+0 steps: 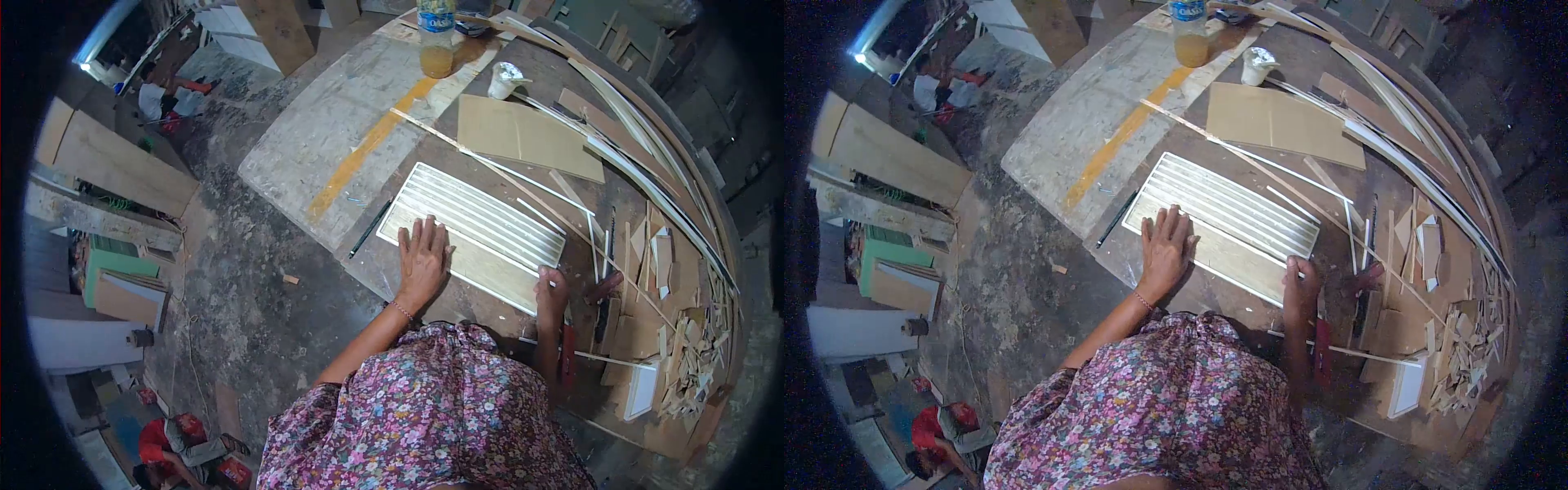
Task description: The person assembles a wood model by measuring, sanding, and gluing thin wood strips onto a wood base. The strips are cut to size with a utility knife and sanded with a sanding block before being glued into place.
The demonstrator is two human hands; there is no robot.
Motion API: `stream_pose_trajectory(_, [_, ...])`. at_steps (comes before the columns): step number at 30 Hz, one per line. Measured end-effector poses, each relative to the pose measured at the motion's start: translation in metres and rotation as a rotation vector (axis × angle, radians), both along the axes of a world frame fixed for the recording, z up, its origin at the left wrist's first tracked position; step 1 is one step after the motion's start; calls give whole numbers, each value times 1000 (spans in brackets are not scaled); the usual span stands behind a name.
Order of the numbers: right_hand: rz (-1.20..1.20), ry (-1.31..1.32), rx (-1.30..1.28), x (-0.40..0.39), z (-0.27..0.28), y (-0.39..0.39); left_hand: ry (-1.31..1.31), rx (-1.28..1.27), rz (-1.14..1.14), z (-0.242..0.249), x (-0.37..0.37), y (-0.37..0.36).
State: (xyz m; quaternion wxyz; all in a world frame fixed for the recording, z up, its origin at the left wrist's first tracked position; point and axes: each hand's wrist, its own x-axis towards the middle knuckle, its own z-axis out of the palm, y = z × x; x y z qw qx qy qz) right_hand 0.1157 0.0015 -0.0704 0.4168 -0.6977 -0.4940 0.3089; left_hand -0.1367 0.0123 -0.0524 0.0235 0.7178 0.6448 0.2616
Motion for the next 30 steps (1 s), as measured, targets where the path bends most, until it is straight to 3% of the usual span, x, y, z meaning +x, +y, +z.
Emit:
stream_pose_trajectory(3, [33, -50, 126, 3, -1, -2, 16, -10, 8, -1, 0, 1])
stream_pose_trajectory(6, [35, 74, 174, 7, 0, -8, 48, -6, 1, -3, -1, 1])
stream_pose_trajectory(11, [39, -33, 120, 14, -5, -10, 62, -6, 6, -4, 1, 2])
stream_pose_trajectory(14, [9, 86, 69, 13, -5, -11, 100, 25, 6, -6, 1, 2])
stream_pose_trajectory(20, [14, -216, 40, 6, 16, -8, 127, 22, 19, -8, 1, 2])
stream_pose_trajectory(23, [4, -183, -26, 9, 8, -4, 140, 17, 20, -8, 3, 3])
stream_pose_trajectory(30, [-24, -294, 82, 9, 4, -4, 158, 11, 31, -6, 5, 3])
